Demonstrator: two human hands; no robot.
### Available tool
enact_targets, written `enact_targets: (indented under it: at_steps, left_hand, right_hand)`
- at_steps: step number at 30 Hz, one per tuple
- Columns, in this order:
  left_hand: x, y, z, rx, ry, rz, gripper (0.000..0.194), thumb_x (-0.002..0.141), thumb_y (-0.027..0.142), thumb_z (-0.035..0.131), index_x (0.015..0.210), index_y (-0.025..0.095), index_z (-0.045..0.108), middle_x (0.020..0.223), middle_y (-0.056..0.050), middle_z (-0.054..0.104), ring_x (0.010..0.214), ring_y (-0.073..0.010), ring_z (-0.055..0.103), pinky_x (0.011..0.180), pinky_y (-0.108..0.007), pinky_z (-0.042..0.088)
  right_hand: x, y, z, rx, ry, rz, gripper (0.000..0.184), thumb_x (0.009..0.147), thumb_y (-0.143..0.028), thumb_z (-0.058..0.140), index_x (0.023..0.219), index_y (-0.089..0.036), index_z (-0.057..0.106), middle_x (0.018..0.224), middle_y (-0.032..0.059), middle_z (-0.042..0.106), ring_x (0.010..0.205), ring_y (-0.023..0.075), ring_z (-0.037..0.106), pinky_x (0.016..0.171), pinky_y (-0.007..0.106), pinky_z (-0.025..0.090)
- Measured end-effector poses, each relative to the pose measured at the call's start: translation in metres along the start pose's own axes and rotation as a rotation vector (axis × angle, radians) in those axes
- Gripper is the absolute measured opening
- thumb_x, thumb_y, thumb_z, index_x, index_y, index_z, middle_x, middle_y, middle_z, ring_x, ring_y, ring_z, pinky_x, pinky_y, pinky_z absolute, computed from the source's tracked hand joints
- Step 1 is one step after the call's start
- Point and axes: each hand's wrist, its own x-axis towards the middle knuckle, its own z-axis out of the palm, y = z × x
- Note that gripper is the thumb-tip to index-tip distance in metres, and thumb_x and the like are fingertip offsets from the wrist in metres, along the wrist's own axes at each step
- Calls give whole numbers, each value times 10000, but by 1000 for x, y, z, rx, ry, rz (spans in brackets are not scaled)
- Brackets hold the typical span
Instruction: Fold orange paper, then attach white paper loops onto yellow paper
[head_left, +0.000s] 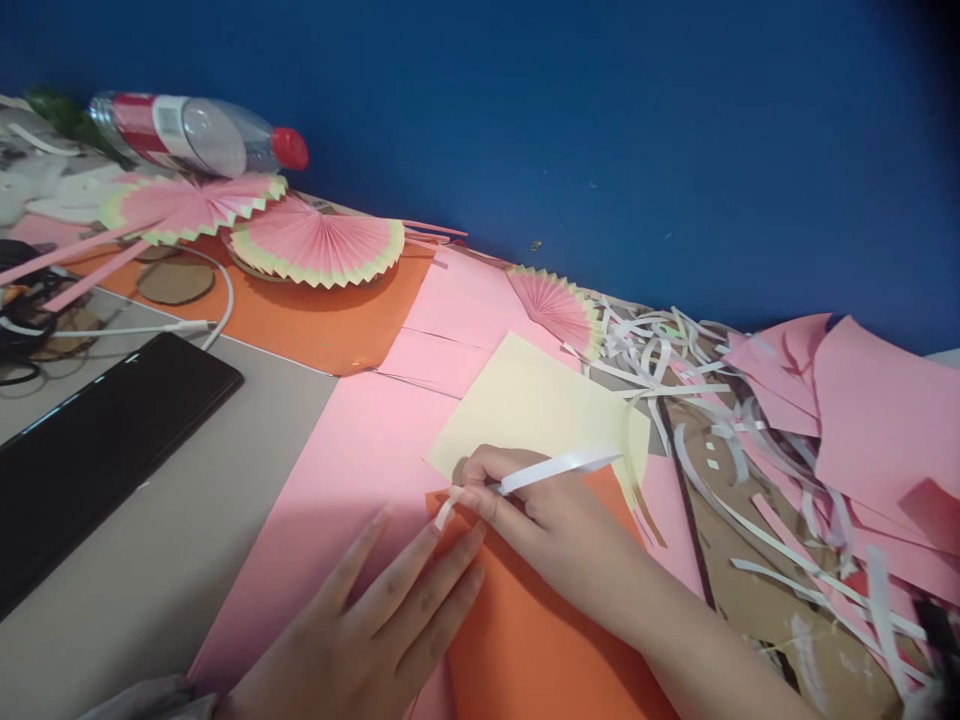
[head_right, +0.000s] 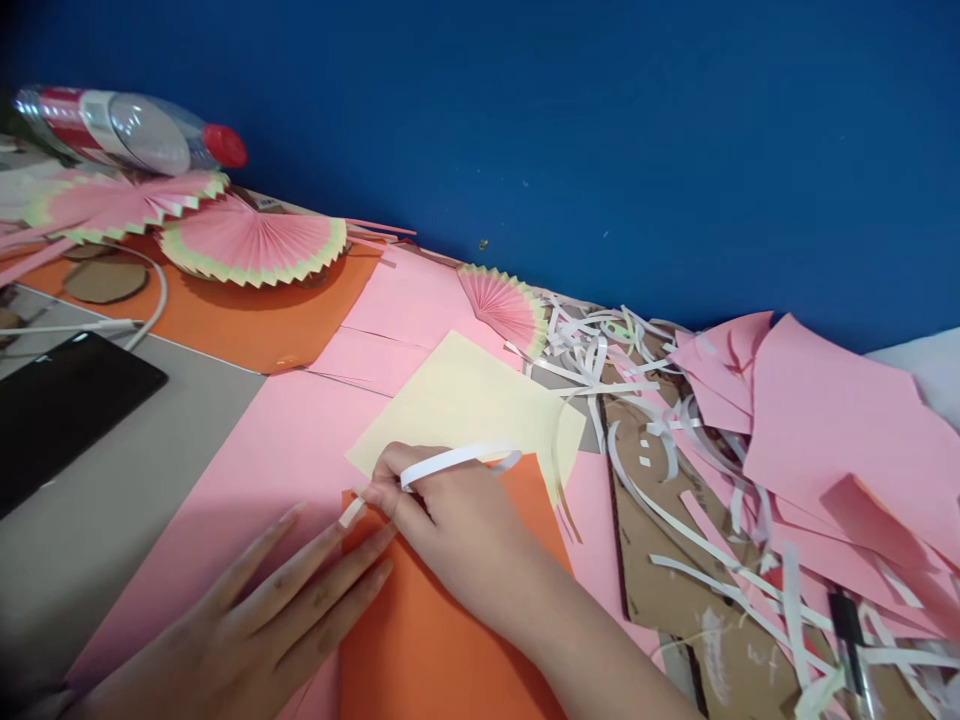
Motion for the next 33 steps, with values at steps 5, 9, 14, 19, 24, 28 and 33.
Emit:
enact_targets:
  at_steps: [5,9,14,19,24,28,33]
  left_hand:
    - [1,0,0,-3,20,-26,579,786,146,367,1362,202,378,1471,-5,342,1363,-246,216,1108,-468,92]
    - [2,-3,0,-10,32,11,550,803,150,370,1351,182,407,1455,-27,369,1348,-259,241,1105,-472,82]
    - [4,-3,-1,-45,76,-6,526,793,109,389,1310,179,454,1412,-30,432,1298,-244,320,1056,-438,178]
    - [10,-8,-12,-491,238,-361,172,858,287,425,930,223,567,978,4,638,875,-172,531,805,-303,374]
    - [18,-23,-26,-830,62,-542,119,905,262,399,902,228,513,941,0,573,906,-165,509,782,-302,410]
    - [22,-28,-26,-953,-49,-567,162,926,249,369,861,240,517,898,14,554,877,-158,494,758,-301,412]
    - [22,-26,-26,-975,-1,-563,149,916,224,367,862,232,507,902,8,545,881,-160,488,785,-312,409]
  right_hand:
    - [0,1,-1,33,-17,7,299,929,-397,410,697,-210,435,677,-48,489,653,105,448,583,246,291]
    - [0,4,-3,124,-39,7,278,928,-387,415,720,-208,460,694,-41,493,665,106,444,602,239,313]
    - [-1,9,-4,231,-30,21,262,927,-407,410,770,-211,484,747,-34,509,716,110,461,655,238,341]
    - [-4,14,-7,243,-63,-29,269,915,-422,434,763,-209,499,779,-25,524,734,112,463,658,234,344]
    - [-6,14,-12,187,-86,-174,254,913,-381,455,743,-200,509,753,-14,514,719,114,461,657,234,355]
    - [-7,14,-11,112,-73,-231,264,912,-383,452,739,-195,520,738,-6,519,710,120,470,656,246,364]
    - [-8,14,-10,74,-29,-201,237,907,-375,469,761,-199,530,757,-10,555,713,111,498,646,235,366]
